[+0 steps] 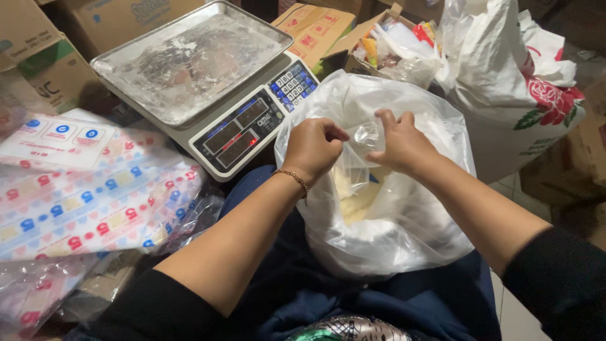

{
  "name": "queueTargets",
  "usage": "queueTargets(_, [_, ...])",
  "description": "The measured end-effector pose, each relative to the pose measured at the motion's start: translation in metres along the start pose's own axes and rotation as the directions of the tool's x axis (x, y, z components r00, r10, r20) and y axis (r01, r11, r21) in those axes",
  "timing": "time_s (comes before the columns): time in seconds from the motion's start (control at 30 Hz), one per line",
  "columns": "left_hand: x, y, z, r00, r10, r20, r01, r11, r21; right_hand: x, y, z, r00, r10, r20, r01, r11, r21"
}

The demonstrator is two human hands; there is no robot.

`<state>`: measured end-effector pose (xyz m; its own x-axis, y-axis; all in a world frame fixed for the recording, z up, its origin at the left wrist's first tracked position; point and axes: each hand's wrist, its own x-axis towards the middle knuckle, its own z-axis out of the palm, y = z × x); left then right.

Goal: The person scoops rice from a large sack into small plastic bags using a blue scoop, weighs each bag on a digital scale, and ties the bags shut. The process is repeated multiple times in a cluttered storage area.

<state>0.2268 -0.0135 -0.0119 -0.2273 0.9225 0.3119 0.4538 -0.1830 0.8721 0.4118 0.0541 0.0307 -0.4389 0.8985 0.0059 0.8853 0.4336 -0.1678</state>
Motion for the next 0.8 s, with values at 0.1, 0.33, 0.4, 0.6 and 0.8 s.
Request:
queueTargets(0.1, [0.010,0.003,-0.005,0.999,0.019,0.029,-0.019,1.000,0.005,-0.005,0.003,-0.017,0.980,-0.187,-0.065,0.196,0.965,0.175])
queueTargets(0.33, [0.032,0.008,-0.016,0.983,0.036,0.181,-0.040,0.999,0.021,-0.028,0.003,-0.004,0.815,-0.531,0.232,0.537,0.843,0.041])
queueTargets(0.4, [0.036,0.005,-0.015,0.978,0.076,0.193,-0.092,0.993,0.080,-0.019,0.003,-0.002,0.839,-0.539,0.074,0.528,0.840,0.128])
queueTargets(0.6, [0.056,-0.008,-0.019,0.715,0.677,0.177,-0.693,0.650,0.313,-0.002,0.006,-0.037,0.897,-0.440,-0.031,0.436,0.874,0.215])
queueTargets(0.8, [0.057,0.009,-0.029,0.902,0.248,0.354,-0.389,0.823,0.414,-0.016,0.005,-0.072,0.879,-0.474,0.049,0.468,0.878,0.106])
